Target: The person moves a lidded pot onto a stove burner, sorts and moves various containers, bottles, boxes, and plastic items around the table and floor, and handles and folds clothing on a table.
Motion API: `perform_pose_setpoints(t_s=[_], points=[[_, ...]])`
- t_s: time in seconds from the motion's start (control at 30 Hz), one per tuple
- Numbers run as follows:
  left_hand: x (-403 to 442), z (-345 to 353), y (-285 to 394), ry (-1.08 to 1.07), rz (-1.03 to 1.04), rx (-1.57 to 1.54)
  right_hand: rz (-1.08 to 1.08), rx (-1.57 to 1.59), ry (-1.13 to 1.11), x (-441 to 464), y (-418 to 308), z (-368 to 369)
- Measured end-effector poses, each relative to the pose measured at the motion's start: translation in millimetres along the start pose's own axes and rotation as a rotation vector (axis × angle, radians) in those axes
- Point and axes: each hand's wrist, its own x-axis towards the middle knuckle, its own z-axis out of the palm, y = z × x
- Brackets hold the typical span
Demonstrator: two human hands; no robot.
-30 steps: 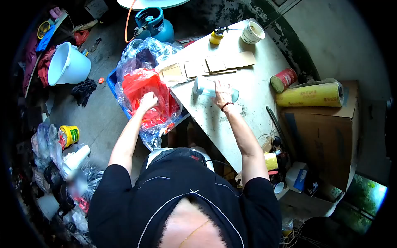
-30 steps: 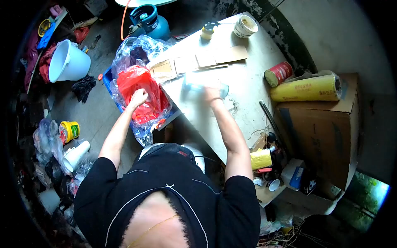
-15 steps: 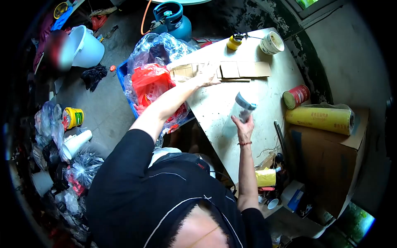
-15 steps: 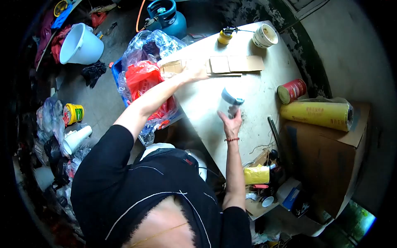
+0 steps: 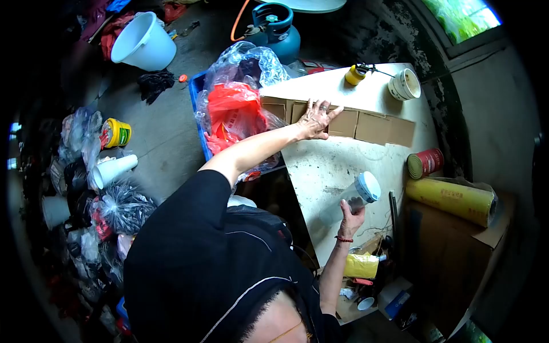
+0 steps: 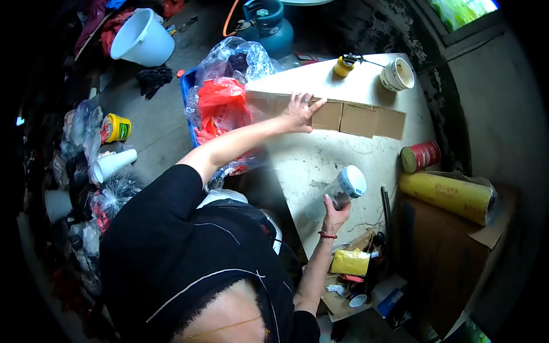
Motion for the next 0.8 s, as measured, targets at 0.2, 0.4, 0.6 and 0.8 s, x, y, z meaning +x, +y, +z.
perform_pose_setpoints(t_s=[0.2,0.4,0.6,0.8], points=[[-68.4,-41.4,-64.2,0.578,-0.393,-0.109,-0.091,-0.025,-0.018,8.2,-3.6,16.3],[-139.7,-28.6,-121.0,0.849,-0.803,-0.215,-0.104,-0.091,-0.122,8.4,-10.3,48.6],[-195.0,61.3,-107.8,-0.066,-1.176,-0.291,-0.152,-0.212,-0.083,2.1,-16.9,60.1],[-184.1,108.5,-159.8,-0.839,-0.991,-0.191,-0.184,-0.234,-0.018,14.5,2.2,52.8]])
